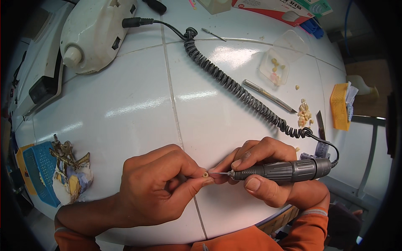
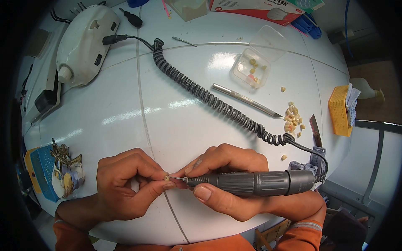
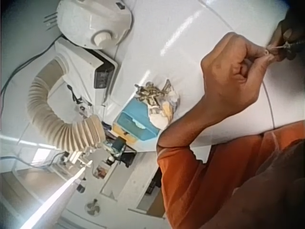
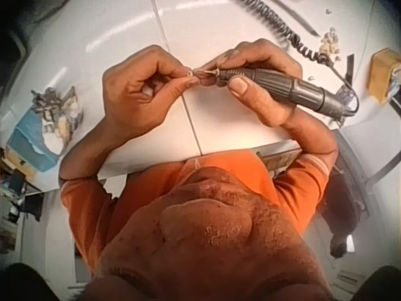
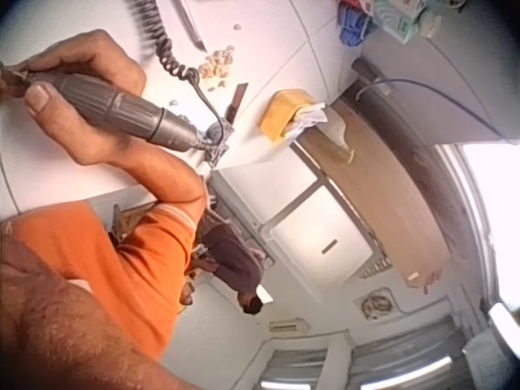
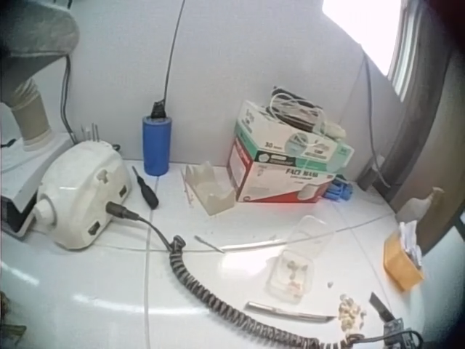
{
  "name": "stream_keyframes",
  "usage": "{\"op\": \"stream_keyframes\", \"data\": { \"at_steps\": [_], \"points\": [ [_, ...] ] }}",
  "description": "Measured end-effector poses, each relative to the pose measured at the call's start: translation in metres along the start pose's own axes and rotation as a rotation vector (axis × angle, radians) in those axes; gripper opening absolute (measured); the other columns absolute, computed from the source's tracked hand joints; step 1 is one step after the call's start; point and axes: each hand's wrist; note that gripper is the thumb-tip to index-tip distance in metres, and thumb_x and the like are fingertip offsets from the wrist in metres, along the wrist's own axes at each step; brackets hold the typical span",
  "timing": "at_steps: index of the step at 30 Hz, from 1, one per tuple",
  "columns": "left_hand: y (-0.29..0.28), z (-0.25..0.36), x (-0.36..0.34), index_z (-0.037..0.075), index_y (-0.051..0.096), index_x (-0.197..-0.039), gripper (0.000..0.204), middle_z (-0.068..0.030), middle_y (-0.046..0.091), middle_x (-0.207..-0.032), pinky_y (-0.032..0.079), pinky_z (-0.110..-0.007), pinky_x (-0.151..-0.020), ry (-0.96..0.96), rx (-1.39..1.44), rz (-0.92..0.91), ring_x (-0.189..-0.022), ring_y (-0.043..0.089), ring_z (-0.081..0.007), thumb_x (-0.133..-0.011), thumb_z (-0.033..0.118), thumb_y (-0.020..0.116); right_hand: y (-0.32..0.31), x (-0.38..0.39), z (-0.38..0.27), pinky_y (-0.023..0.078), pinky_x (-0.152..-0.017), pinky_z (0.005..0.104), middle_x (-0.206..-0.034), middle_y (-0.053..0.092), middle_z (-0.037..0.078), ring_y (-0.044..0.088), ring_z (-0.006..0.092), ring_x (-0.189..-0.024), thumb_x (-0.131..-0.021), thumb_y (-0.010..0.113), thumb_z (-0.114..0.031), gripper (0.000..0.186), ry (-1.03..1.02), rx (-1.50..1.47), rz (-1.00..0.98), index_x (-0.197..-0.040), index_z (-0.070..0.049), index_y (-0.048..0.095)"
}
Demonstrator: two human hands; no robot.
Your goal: Polishing a small dental prosthetic or crown using a handheld rotary tool.
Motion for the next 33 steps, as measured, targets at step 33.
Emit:
{"op": "stream_keyframes", "data": {
  "at_steps": [33],
  "points": [
    [0.0007,-0.0023,0.0006,0.004,0.074,-0.088,0.014,-0.0021,0.066,-0.076,0.038,-0.025,-0.044,0.005,0.008,0.002,-0.05,0.053,-0.0038,-0.088,0.004,0.088,0.0023,-0.0012,-0.0017,0.063,-0.095,0.0423,-0.102,0.076,0.026,0.078,0.0363,-0.108,-0.096,0.073,-0.003,0.02,0.016,0.038,-0.009,-0.112,0.006,0.066]
  ]
}}
Point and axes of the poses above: each hand's wrist, its own x-axis away from the middle knuckle, its own y-axis out of the palm, z = x × y
